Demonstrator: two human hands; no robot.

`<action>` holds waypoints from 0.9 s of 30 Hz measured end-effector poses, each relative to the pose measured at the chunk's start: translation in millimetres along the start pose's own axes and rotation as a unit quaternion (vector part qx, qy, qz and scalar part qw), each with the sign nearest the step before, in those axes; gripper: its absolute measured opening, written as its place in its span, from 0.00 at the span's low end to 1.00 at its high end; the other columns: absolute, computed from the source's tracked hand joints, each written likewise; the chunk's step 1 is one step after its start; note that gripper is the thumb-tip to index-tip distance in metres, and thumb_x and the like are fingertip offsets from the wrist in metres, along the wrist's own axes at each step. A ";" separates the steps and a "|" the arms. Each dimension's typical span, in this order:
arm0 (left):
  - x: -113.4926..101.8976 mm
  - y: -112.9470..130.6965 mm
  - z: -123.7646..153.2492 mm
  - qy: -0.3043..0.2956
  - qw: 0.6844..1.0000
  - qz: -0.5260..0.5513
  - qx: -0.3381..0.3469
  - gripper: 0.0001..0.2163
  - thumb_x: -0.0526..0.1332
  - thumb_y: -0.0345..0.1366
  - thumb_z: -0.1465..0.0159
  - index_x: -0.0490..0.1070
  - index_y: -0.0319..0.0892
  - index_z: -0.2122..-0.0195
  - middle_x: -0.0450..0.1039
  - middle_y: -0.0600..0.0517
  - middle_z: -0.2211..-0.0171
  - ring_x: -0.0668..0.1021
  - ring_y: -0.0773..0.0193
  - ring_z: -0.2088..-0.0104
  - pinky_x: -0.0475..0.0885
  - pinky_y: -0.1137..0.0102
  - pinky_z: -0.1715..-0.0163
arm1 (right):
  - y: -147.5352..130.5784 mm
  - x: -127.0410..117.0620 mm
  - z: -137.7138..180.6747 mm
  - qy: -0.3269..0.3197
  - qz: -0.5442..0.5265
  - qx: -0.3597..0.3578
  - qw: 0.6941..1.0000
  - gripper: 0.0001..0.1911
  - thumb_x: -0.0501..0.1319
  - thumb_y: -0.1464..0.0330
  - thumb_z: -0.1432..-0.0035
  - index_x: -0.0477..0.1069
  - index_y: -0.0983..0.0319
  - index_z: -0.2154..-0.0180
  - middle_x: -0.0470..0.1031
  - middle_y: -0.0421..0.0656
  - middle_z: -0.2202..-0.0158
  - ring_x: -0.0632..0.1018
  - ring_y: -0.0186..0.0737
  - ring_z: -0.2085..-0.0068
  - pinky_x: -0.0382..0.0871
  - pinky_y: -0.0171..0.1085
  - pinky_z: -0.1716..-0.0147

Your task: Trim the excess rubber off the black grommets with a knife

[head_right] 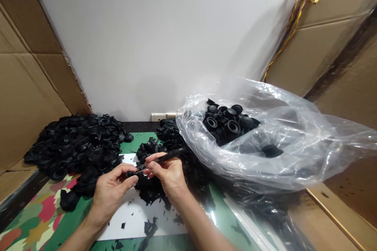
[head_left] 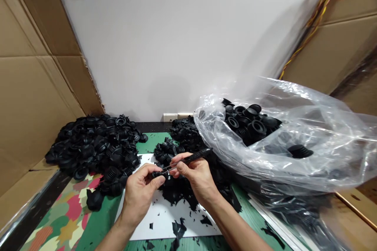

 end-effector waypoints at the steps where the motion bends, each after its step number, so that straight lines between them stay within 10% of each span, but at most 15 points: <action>1: 0.1 -0.1 -0.1 0.001 1.000 0.001 -0.001 0.03 0.67 0.33 0.53 0.78 0.42 0.76 0.76 0.52 0.76 0.76 0.63 0.74 0.70 0.73 0.74 | 0.3 -0.2 -0.1 0.003 0.002 0.001 1.000 0.16 0.74 0.59 0.63 0.78 0.63 0.74 0.77 0.40 0.78 0.77 0.35 0.78 0.71 0.33 0.76; 13: 2.2 1.3 3.4 -0.004 0.999 0.016 -0.038 0.02 0.66 0.33 0.55 0.77 0.42 0.78 0.74 0.53 0.78 0.74 0.64 0.76 0.69 0.72 0.75 | -4.3 5.5 5.3 -0.032 0.100 -0.096 0.990 0.07 0.69 0.65 0.53 0.76 0.62 0.75 0.74 0.39 0.78 0.75 0.35 0.77 0.71 0.34 0.76; 19: 7.8 4.2 8.8 -0.038 0.999 0.021 0.018 0.01 0.67 0.31 0.54 0.77 0.42 0.78 0.76 0.51 0.75 0.75 0.61 0.72 0.70 0.72 0.74 | -28.5 -13.2 2.7 0.047 0.316 -0.328 0.889 0.06 0.64 0.67 0.46 0.74 0.58 0.74 0.75 0.43 0.74 0.76 0.39 0.72 0.72 0.37 0.70; 27: 4.1 1.1 7.2 -0.011 0.999 0.004 0.046 0.04 0.68 0.31 0.53 0.79 0.43 0.74 0.76 0.51 0.72 0.75 0.61 0.71 0.68 0.73 0.75 | -10.0 -25.0 -14.7 0.040 0.050 -0.086 0.994 0.18 0.65 0.53 0.49 0.69 0.62 0.69 0.74 0.40 0.74 0.80 0.38 0.77 0.74 0.34 0.78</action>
Point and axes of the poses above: each hand's wrist, its own z-axis away from the middle knuckle, its own x-axis out of the palm, y = z × x, the point moved 4 cm from there along -z, towards the middle knuckle
